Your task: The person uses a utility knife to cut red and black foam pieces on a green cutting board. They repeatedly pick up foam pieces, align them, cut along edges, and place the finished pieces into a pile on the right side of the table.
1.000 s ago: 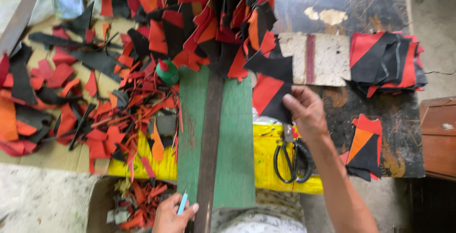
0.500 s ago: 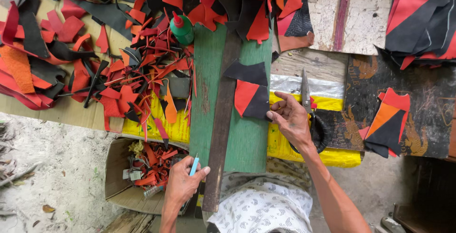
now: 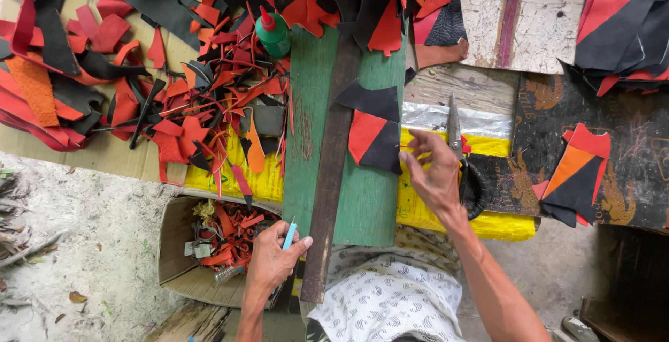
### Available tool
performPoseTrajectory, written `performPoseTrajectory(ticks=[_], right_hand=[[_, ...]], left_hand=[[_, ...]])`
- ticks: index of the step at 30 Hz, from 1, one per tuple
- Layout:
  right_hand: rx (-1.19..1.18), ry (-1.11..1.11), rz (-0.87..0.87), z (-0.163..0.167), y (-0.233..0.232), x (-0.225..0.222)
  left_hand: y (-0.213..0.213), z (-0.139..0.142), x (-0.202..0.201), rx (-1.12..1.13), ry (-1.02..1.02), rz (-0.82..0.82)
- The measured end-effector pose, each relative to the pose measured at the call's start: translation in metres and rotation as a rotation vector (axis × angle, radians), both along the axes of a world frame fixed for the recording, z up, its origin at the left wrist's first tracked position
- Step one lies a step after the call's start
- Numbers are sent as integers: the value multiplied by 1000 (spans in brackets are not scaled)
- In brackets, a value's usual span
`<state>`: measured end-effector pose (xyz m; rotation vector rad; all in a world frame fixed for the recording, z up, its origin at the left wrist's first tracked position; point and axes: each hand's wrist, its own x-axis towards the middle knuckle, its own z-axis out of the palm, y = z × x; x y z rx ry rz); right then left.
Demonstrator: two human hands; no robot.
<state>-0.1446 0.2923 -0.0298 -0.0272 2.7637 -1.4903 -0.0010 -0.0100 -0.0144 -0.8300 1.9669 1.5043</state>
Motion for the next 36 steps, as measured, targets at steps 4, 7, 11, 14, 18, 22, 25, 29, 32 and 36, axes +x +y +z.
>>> performPoseTrajectory(ticks=[4, 7, 11, 14, 18, 22, 25, 29, 32, 36], right_hand=[[212, 431, 153, 16, -14, -53], [340, 587, 215, 16, -24, -90], [-22, -19, 100, 4, -11, -94], [-860, -241, -221, -1, 12, -58], [-789, -640, 52, 0, 27, 21], [-354, -397, 27, -2, 33, 47], [-280, -187, -52, -2, 29, 27], [-19, 74, -14, 4, 19, -12], [-210, -77, 23, 2, 11, -31], [-326, -296, -31, -13, 11, -23]], left_hand=[[0, 2, -1, -50, -19, -34], [1, 4, -1, 2, -4, -3], [1, 4, 1, 6, 15, 7], [1, 2, 0, -3, 15, -1], [0, 0, -2, -7, 0, 3], [0, 1, 1, 1, 27, -3], [0, 0, 1, 8, 0, 14], [1, 1, 0, -4, 18, 6], [1, 3, -1, -16, 1, 13], [1, 5, -2, -32, -6, 5]])
